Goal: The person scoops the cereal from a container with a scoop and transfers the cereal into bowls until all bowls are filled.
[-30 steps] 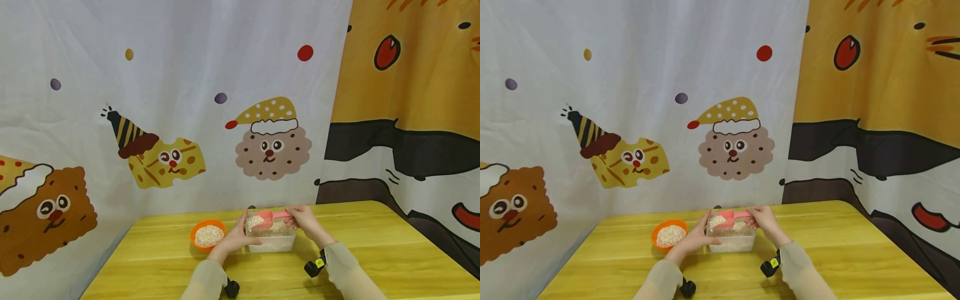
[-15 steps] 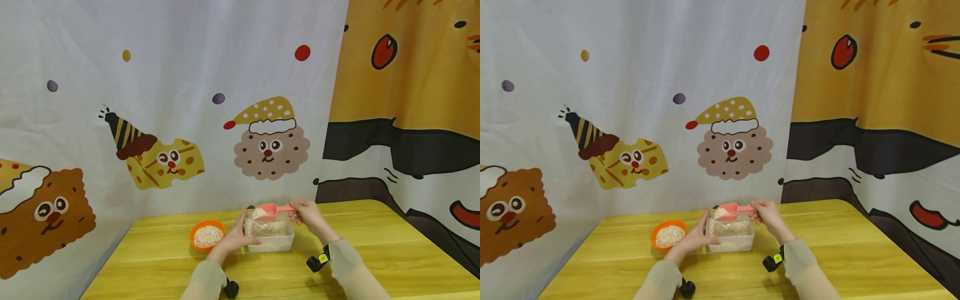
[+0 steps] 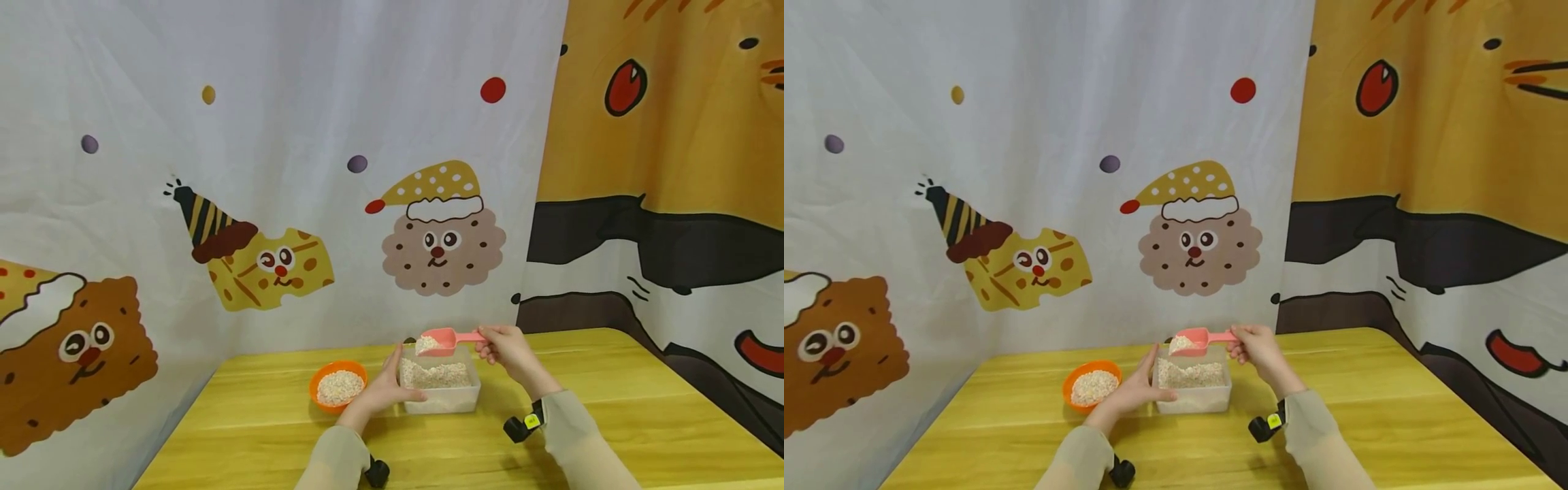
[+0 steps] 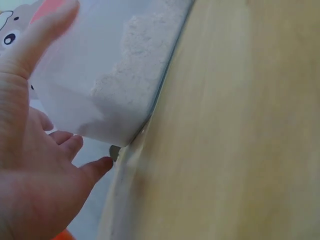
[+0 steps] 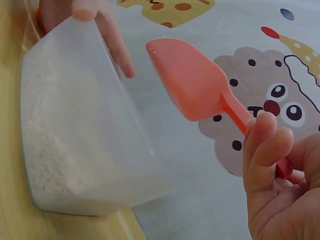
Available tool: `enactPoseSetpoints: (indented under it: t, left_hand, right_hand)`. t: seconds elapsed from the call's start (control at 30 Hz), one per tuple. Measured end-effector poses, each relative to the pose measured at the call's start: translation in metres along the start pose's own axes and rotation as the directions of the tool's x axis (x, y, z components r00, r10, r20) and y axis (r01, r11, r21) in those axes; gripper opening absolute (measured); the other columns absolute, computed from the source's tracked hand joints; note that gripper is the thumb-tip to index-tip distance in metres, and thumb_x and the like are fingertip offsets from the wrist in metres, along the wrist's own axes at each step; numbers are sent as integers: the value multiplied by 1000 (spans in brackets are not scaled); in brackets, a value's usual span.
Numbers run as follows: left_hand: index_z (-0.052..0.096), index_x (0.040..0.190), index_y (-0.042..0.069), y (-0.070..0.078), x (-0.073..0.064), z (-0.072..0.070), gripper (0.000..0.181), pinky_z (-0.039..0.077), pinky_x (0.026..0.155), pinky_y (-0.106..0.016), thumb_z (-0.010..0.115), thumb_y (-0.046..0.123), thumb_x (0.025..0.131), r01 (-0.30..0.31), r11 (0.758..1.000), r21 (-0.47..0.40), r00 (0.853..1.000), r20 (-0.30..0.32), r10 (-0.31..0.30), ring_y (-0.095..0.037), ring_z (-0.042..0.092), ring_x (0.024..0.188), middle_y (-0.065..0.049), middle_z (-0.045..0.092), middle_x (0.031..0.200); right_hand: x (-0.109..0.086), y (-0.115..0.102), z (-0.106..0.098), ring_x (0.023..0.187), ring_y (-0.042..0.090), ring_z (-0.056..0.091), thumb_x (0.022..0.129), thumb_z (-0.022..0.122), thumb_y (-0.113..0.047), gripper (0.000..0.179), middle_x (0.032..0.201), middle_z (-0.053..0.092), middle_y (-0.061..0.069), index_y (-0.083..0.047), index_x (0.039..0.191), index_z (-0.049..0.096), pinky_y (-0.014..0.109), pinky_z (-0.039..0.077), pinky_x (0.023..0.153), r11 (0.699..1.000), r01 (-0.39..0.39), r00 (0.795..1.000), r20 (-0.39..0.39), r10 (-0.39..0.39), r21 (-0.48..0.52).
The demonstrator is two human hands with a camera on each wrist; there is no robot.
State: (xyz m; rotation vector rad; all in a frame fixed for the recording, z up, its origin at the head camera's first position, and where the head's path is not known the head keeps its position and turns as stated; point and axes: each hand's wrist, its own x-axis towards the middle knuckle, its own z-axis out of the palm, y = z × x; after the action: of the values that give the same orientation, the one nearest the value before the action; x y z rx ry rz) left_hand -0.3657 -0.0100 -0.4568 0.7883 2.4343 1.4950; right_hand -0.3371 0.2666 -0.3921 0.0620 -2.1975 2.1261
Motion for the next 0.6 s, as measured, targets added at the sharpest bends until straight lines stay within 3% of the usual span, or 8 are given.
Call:
enactPoseSetpoints:
  t: [0.27,0.4,0.6]
  left_hand:
    - [-9,156,21,28,0,-17,112,15,110,-63,74,41,84,-34,999,-14,999,18,34,-37,0,145,-12,-7,161]
    - [-10,156,27,42,-3,-34,108,17,110,-62,72,44,86,-53,998,-19,999,6,53,-39,7,145,-4,-5,162]
    - [-8,156,28,41,-16,-63,105,21,108,-62,71,39,88,-75,997,-6,997,-33,74,-47,14,141,1,-2,162]
  right_hand:
    - [-2,-1,-3,54,7,54,104,45,-17,35,67,61,4,15,110,58,17,44,48,1000,13,1000,3,-13,-5]
    - [-1,-1,-2,54,7,54,105,44,-16,35,67,61,4,15,111,58,18,44,48,1000,13,1000,4,-13,-4]
    - [-1,2,-2,54,7,54,105,44,-15,34,67,61,4,14,111,58,17,44,48,1000,13,1000,11,-13,0]
